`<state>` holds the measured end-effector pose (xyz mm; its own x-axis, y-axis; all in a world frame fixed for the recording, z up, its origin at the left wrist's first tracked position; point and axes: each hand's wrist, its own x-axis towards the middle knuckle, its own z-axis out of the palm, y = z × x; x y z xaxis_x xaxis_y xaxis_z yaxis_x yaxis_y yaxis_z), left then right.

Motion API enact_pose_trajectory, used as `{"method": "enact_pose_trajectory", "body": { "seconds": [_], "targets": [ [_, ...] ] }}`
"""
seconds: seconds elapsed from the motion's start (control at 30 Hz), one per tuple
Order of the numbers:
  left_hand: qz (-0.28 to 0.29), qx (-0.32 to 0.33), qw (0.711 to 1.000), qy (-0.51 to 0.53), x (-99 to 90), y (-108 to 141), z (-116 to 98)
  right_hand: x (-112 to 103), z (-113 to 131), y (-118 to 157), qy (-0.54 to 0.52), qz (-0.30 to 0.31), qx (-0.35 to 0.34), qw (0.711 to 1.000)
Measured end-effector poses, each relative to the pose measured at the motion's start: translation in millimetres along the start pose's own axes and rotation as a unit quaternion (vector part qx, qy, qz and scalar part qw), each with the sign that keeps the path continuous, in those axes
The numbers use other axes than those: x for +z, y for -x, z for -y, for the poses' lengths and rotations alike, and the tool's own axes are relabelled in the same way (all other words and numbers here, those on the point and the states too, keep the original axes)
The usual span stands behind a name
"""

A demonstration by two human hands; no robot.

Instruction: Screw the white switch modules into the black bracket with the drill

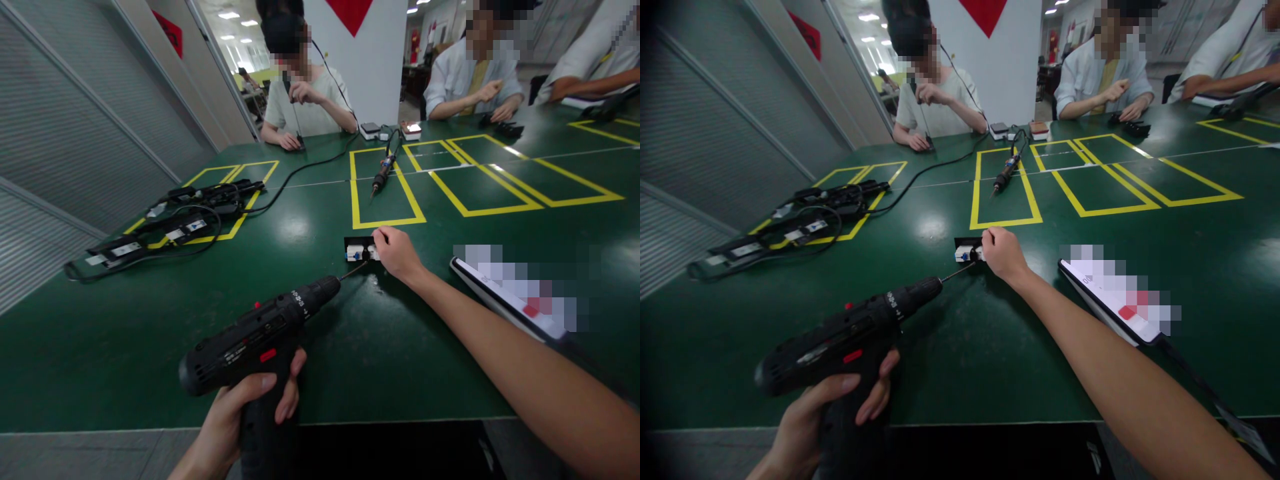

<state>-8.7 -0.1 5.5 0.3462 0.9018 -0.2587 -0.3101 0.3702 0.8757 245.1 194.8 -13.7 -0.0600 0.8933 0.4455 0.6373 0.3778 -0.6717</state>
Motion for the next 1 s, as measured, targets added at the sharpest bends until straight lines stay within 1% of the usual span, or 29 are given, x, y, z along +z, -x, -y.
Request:
{"method": "enact_pose_trajectory", "body": {
  "seconds": [0.23, 0.43, 0.57, 0.67, 0.8, 1.0],
  "targets": [
    [0.013, 0.007, 1.0, -0.006, 0.6, 1, -1, 0, 1, -1, 0.003, -0.001, -0.002, 1.0],
    [0.039, 0.087, 0.995, -0.024, 3.7, 2, -6, 0, 1, -1, -0.001, -0.001, 0.008, 1.0],
    [0.023, 0.1, 0.994, -0.021, 11.0, -3, -8, 1, 1, -1, -0.003, 0.003, 0.006, 1.0],
    [0.0, 0.089, 0.996, 0.005, 16.8, -8, -7, 1, 1, -1, -0.002, 0.003, 0.006, 1.0],
    [-0.018, 0.041, 0.998, 0.041, 18.9, -9, -5, 0, 2, -1, 0.002, 0.006, 0.002, 1.0],
    [-0.025, 0.035, 0.998, 0.036, 15.5, -5, -1, 0, 2, 0, 0.006, 0.004, 0.0, 1.0]
  ]
}}
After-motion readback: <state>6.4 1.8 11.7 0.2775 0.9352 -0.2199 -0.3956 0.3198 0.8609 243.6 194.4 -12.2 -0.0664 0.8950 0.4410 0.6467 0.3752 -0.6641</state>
